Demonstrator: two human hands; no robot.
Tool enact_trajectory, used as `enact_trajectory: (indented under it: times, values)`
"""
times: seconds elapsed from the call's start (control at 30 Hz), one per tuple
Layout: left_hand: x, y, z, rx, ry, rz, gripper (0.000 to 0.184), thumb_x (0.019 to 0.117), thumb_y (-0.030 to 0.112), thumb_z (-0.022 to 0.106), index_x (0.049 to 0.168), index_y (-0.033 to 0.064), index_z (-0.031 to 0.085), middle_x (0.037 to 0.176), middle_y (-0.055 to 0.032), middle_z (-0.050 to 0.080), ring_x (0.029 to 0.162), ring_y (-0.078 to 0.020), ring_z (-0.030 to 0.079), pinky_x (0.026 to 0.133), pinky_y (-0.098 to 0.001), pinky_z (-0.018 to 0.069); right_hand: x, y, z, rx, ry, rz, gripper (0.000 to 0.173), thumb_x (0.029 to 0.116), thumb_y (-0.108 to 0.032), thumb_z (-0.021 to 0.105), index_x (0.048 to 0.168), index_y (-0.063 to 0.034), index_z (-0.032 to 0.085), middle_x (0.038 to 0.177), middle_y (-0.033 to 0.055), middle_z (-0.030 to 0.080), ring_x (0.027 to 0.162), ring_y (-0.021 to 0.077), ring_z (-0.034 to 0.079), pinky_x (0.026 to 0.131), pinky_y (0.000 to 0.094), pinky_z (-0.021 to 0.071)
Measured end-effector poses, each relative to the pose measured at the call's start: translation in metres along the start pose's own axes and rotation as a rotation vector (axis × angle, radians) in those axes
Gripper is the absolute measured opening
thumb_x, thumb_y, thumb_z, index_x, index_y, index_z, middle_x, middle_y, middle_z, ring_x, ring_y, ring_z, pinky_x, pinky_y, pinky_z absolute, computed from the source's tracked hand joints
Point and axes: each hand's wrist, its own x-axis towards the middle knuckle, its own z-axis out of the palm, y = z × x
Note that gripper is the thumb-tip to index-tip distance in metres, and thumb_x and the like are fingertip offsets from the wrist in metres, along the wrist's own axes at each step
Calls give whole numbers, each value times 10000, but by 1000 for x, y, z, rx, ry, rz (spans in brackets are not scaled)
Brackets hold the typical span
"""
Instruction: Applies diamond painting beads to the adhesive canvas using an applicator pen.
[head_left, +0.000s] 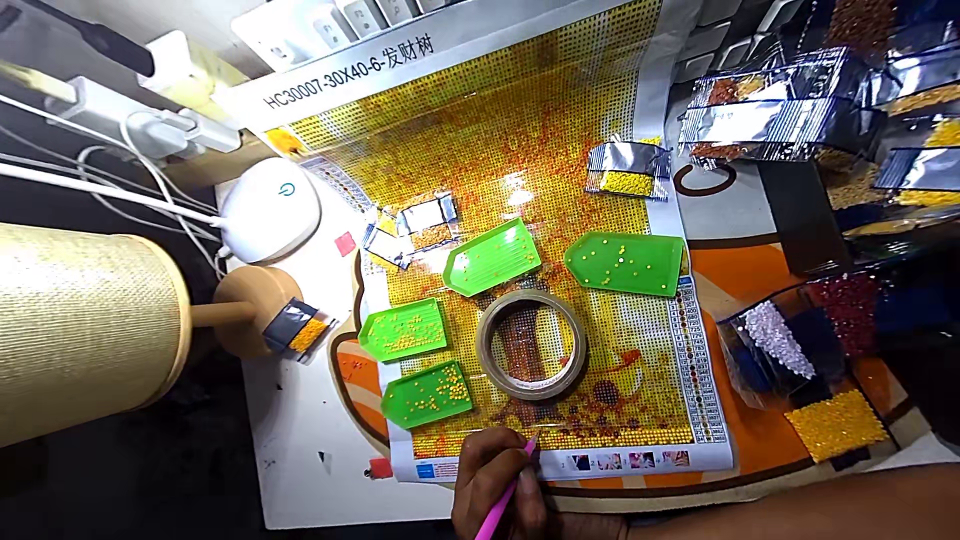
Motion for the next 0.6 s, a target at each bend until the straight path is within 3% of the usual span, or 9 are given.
enact_trajectory:
  times: [0.07,0.17,0.27,0.43,0.53,0.6]
  values:
    - [0,1,0,-1,-1,2,208,888,265,681,1052,138,694,1107,-35,650,1041,-193,636,893,-324,556,3,-2,2,38,-27,52,212,926,-116,678,1100,5,690,1010,-8,738,999,-60,637,945,124,486]
    - [-1,0,-1,10,-22,13,208,884,264,683,1052,141,699,1127,-36,645,1061,-199,630,901,-325,553,-2,1,-4,145,-19,16,224,933,-82,694,1119,43,693,1037,44,743,1029,1,660,987,188,508]
    - [0,4,-1,47,-27,20,191,887,272,692,1037,155,703,1123,-25,648,1066,-192,623,906,-317,545,-9,4,-11,334,-8,-19,200,948,-53,657,1141,-24,695,1069,-35,747,1073,-62,642,994,136,495]
    - [-1,5,0,71,-21,29,179,887,267,698,1028,156,699,1129,-26,650,1082,-200,622,920,-323,545,-10,5,-12,437,-61,-26,225,980,-8,578,1184,-32,670,1110,-42,736,1118,-69,619,1017,129,471]
    - [0,5,-2,1,1,8,190,883,249,694,1039,141,709,1125,-43,656,1057,-211,630,904,-336,550,-21,27,-15,500,-2,-39,237,928,-11,674,1159,-48,708,1115,-3,750,1105,27,666,1020,227,525]
    - [5,6,-7,-86,41,-13,174,902,235,679,1042,133,705,1113,-56,666,1021,-227,651,876,-357,573,-25,40,-20,362,-23,-16,279,899,-13,711,1176,-45,709,1143,4,742,1121,42,660,1031,235,521]
